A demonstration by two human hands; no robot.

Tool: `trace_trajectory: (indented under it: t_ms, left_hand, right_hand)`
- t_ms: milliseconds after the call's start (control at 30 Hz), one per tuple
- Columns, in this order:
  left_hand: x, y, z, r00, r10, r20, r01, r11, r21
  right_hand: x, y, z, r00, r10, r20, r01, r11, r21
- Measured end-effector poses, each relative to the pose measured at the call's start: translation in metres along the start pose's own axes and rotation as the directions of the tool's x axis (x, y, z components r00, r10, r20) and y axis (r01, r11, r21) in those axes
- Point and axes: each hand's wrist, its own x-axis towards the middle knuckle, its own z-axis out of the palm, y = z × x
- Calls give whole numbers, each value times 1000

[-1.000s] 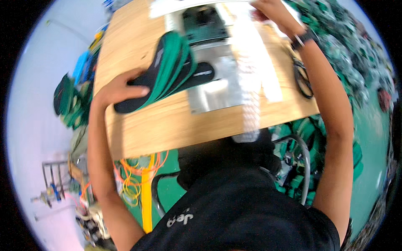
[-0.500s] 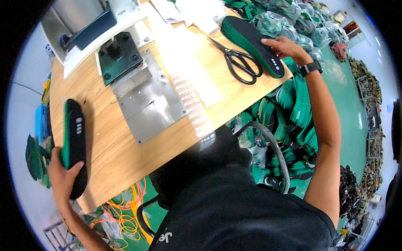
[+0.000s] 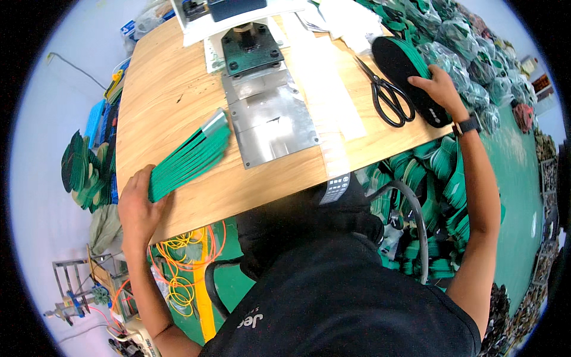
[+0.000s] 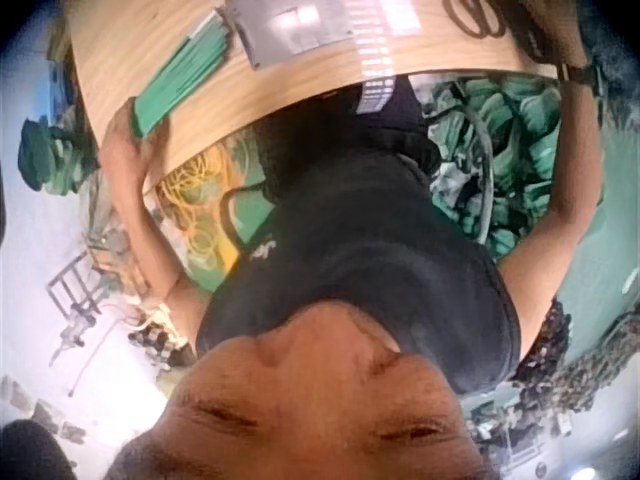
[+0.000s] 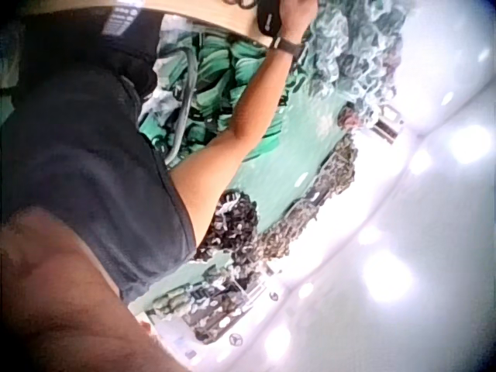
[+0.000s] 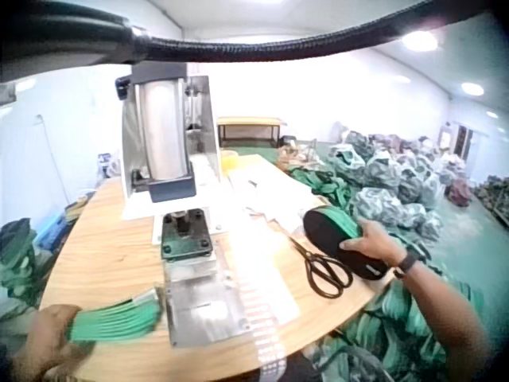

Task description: The person cuts labels from a strip using shears and applies them to shoe insoles. They stack the labeled insoles, secure bundles with rubber bands, and place them on a tray.

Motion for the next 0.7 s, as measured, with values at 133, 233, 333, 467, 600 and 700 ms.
trace_trajectory:
  t_ms: [133, 233, 333, 467, 600, 700]
  left_hand:
    - [-27, -11, -7, 933, 113, -343, -133, 990, -35]
    - [-31, 8, -30, 837, 270, -476, -206, 961, 182]
    - [-13, 39, -32, 743, 377, -553, -323, 926, 197]
    - [-26, 15, -11, 661, 364, -656, -298, 930, 216]
    - [-53, -6, 4, 548, 315, -775, -294, 940, 174]
    - [-89, -45, 29, 659, -105, -745, -136, 957, -256]
  right_hand:
    - [-37, -40, -52, 989, 135, -64, -80, 842, 534]
    - [-76, -149, -86, 976, -213, 50, 10, 275, 961]
    - [-89, -237, -77, 748, -644, 159, 91, 337, 937]
    - [-93, -326, 14, 553, -825, 114, 169, 245, 955]
    - [-88, -353, 45, 360, -920, 153, -16, 158, 987]
    - [-85, -373, 48, 220, -960, 172, -32, 169, 985]
